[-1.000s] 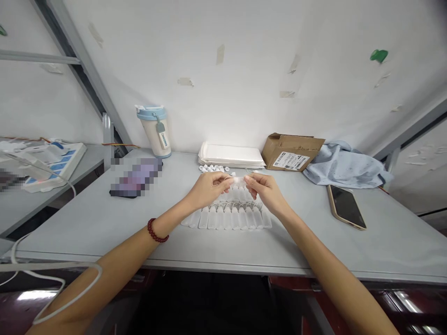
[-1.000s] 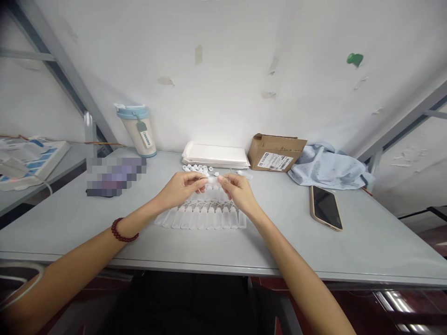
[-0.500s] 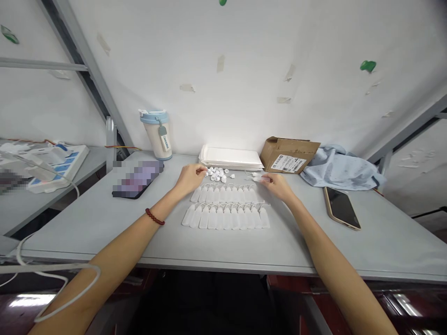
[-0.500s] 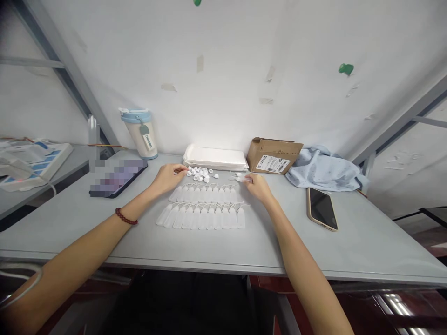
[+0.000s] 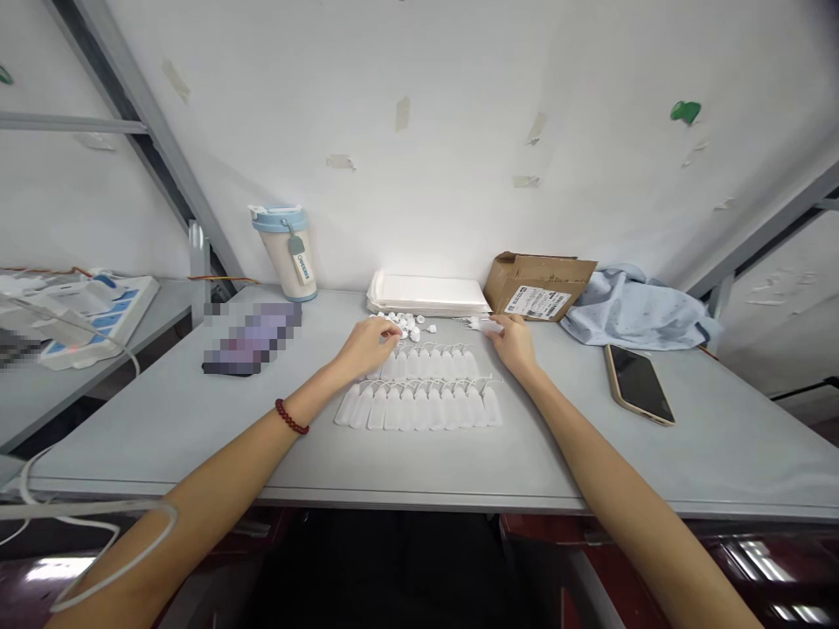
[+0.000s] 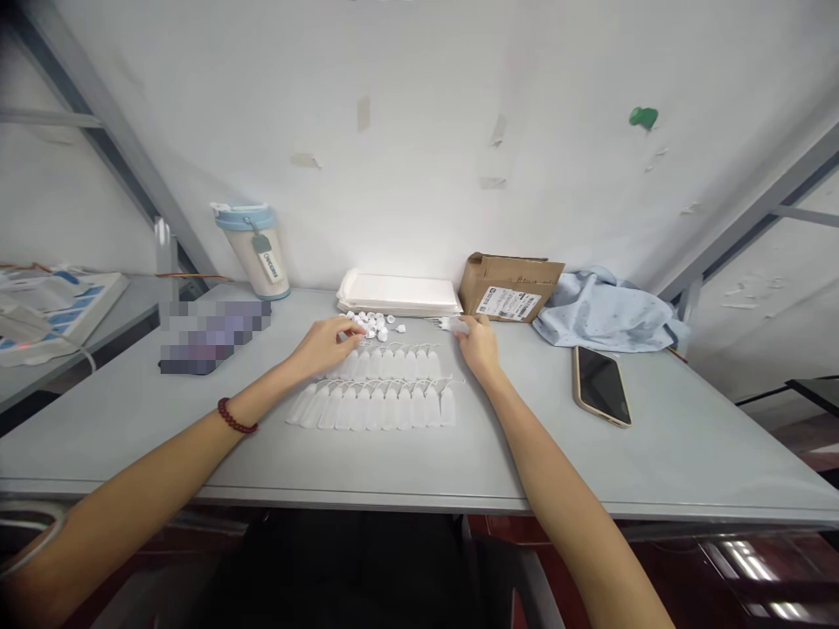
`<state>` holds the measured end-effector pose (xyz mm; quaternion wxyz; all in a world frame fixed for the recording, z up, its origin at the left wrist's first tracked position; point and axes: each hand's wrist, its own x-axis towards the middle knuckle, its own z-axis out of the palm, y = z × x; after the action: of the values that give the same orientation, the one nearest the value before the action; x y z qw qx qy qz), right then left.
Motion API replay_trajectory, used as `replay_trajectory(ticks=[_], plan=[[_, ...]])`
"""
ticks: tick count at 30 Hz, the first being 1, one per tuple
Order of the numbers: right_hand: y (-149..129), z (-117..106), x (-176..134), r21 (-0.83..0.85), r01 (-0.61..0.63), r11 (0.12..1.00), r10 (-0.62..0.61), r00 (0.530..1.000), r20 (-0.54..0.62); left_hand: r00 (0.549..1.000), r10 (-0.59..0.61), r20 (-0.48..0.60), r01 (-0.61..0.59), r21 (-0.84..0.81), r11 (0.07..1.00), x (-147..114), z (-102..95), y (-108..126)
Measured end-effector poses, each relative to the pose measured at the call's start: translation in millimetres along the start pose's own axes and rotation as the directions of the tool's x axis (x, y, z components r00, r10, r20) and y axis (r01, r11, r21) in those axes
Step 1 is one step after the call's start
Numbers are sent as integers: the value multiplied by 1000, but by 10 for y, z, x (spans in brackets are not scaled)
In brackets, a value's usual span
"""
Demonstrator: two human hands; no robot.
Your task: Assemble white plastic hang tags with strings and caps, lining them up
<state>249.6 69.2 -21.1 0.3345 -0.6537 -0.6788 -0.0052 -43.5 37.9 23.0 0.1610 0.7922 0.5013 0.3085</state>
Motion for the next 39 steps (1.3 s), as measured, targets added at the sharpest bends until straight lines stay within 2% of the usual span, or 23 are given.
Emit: replay_trajectory(ticks=[4,9,13,15,17,19,21,26,29,33,36,39], plan=[[-16,-4,2,29,-3,1000,4,999,-47,1000,21,-4,-21,-45,999,40,54,61],[-32,-31,2,44,-19,999,23,997,-79,998,37,47,-36,-20,999,240,140,83],[-149,-191,-2,77,-25,997,33,994,-102,991,79,107,-84,46,995,461,240,120],[-262,-327,-21,158,-16,987,18,1000,-11,981,99,166,-120,120,985,564,299,146],[-387,-464,-57,257,-43,965,-15,976,218,962,131,238,-176,180,968,649,353,166],[-494,-572,-101,303,-92,949,-59,888,457,945,151,291,-213,196,957,712,391,175],[-563,-633,-141,311,-119,943,-80,824,561,935,153,320,-222,191,956,753,408,173],[-590,-617,-176,250,-101,963,-85,766,637,925,148,351,-225,189,956,800,393,150],[-571,-567,-171,216,-88,972,-74,762,643,932,156,328,-224,183,957,807,382,165],[-545,-519,-166,158,-81,984,-38,771,636,964,144,224,-183,161,970,745,320,255],[-527,-494,-165,111,-64,992,-20,777,630,986,60,158,-63,12,998,592,212,330],[-515,-473,-165,79,-64,995,1,785,620,990,35,133,-16,-143,990,373,97,336]])
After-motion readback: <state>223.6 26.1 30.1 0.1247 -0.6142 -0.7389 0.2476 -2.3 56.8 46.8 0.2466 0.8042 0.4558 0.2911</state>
